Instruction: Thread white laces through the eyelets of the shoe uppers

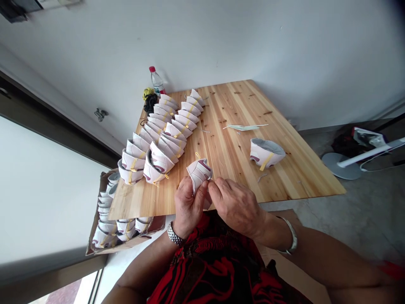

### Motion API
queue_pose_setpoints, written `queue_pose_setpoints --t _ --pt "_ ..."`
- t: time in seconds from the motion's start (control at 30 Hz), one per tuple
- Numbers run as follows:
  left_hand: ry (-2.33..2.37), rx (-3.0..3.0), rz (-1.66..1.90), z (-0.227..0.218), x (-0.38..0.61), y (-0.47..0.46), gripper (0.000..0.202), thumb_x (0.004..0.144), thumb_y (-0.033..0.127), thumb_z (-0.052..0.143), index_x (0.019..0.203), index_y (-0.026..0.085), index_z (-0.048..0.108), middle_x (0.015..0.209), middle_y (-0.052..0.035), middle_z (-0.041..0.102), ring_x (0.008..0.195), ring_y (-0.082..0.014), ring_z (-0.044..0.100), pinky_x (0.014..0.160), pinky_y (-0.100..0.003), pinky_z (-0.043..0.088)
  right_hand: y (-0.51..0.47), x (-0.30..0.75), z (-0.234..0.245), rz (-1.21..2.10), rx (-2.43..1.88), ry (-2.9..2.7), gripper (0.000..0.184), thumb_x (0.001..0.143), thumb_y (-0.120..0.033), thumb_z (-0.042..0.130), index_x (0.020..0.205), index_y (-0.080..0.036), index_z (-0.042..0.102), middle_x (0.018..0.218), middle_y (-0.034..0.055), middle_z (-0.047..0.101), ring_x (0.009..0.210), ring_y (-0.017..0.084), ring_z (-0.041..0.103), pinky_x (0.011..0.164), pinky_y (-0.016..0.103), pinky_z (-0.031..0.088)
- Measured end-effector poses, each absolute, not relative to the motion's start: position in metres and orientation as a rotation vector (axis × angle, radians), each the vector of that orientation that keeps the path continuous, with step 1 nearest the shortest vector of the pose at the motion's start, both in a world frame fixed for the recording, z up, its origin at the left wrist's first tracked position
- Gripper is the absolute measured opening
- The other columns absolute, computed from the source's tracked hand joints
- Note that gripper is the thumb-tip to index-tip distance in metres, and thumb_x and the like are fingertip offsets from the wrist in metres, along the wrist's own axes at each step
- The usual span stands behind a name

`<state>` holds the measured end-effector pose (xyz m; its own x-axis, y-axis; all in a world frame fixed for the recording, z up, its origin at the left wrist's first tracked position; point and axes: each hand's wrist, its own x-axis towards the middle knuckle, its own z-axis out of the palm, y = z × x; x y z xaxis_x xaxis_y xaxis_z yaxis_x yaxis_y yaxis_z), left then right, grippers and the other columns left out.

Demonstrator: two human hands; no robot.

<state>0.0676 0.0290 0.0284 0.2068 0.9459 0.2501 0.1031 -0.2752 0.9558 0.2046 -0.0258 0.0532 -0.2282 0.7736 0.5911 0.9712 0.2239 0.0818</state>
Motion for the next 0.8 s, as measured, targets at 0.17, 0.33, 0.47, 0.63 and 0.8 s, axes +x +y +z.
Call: queue_pose_setpoints --t 0.17,0.33,0.47,0.63,0.8 --pt "1.066 1.781 1.139 0.016 0.071 0.040 0.019 0.091 0.035 0.066 0.083 0.020 0.072 0.071 -0.0017 0.062 0.068 -0.0171 0.054 0.075 -0.031 0.045 -0.004 0.214 0.044 -0.079 -1.780 -2.065 0.020 0.095 -0.012 0.047 0.085 -0.018 0.063 0.076 0.0039 0.068 0.066 0.017 0.060 0.055 0.031 0.032" --pt "1.020 1.688 1.082 0.010 0.074 0.051 0.027 0.095 0.043 0.060 0.093 0.018 0.071 0.077 -0.0017 0.066 0.070 -0.0155 0.056 0.069 -0.028 0.046 0.003 0.209 0.027 -0.006 -1.827 -2.016 0.024 0.100 -0.013 0.043 0.090 -0.016 0.065 0.086 0.0094 0.070 0.076 0.020 0.064 0.062 0.031 0.038" --pt "0.960 1.456 0.968 0.010 0.068 0.061 0.034 0.089 0.050 0.067 0.094 0.016 0.072 0.075 -0.0002 0.068 0.065 -0.0132 0.056 0.062 -0.024 0.045 0.002 0.226 0.021 0.198 -1.600 -2.068 0.024 0.099 -0.011 0.045 0.108 -0.014 0.067 0.097 0.0097 0.071 0.084 0.019 0.067 0.070 0.029 0.046" --pt "0.958 1.476 0.907 0.020 0.062 0.060 0.037 0.087 0.053 0.069 0.091 0.016 0.072 0.072 0.0005 0.068 0.061 -0.0115 0.055 0.058 -0.022 0.043 -0.005 0.251 0.033 0.166 -1.409 -2.258 0.029 0.097 -0.011 0.046 0.115 -0.018 0.067 0.093 0.0063 0.073 0.080 0.017 0.066 0.062 0.028 0.041" --pt "0.972 1.711 0.992 0.029 0.066 0.048 0.038 0.094 0.050 0.061 0.077 0.017 0.065 0.060 0.0020 0.060 0.054 -0.0109 0.052 0.053 -0.022 0.040 -0.014 0.245 0.045 -0.058 -1.543 -2.158 0.025 0.097 -0.016 0.045 0.086 -0.017 0.067 0.071 0.0037 0.069 0.060 0.014 0.057 0.053 0.031 0.024"
